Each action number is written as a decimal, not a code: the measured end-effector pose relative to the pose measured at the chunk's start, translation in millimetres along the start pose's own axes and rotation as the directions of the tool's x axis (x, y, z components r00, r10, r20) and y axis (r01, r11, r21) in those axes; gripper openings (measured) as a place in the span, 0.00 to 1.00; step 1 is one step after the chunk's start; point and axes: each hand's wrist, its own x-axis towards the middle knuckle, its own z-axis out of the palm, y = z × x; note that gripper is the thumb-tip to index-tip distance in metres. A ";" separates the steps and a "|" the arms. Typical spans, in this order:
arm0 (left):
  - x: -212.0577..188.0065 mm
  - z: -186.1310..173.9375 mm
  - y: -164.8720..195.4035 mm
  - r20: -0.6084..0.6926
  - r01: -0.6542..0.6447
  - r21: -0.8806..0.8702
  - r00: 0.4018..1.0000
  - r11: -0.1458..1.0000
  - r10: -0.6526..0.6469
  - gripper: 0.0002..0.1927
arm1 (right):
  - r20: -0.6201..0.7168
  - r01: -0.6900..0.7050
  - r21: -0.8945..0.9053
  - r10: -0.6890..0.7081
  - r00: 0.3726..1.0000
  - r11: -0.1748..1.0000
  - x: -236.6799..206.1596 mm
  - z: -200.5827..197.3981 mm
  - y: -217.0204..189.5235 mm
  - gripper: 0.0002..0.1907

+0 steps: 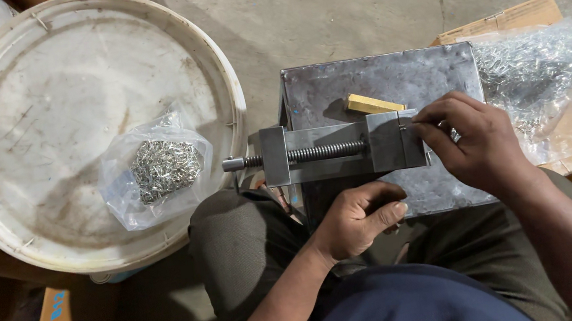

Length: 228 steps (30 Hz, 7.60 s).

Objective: The person picks up metal pins from a bag and a pile, and sorts them onto a metal plate next to a vise.

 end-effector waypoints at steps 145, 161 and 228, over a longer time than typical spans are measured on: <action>41.4 81.2 14.8 0.074 -0.092 0.990 0.984 0.111 0.160 0.15 | -0.223 -0.196 0.172 0.232 0.947 0.965 -113.2 6.0 75.8 0.08; 19.0 56.3 17.0 -0.062 -0.107 0.907 0.922 0.406 0.382 0.10 | -0.099 -0.215 -0.187 0.199 0.975 0.959 -90.0 10.5 49.8 0.06; 24.5 52.3 17.2 -0.015 -0.180 0.896 0.902 0.406 0.432 0.13 | 0.577 -0.662 0.744 0.413 0.704 0.088 -114.7 29.5 54.9 0.08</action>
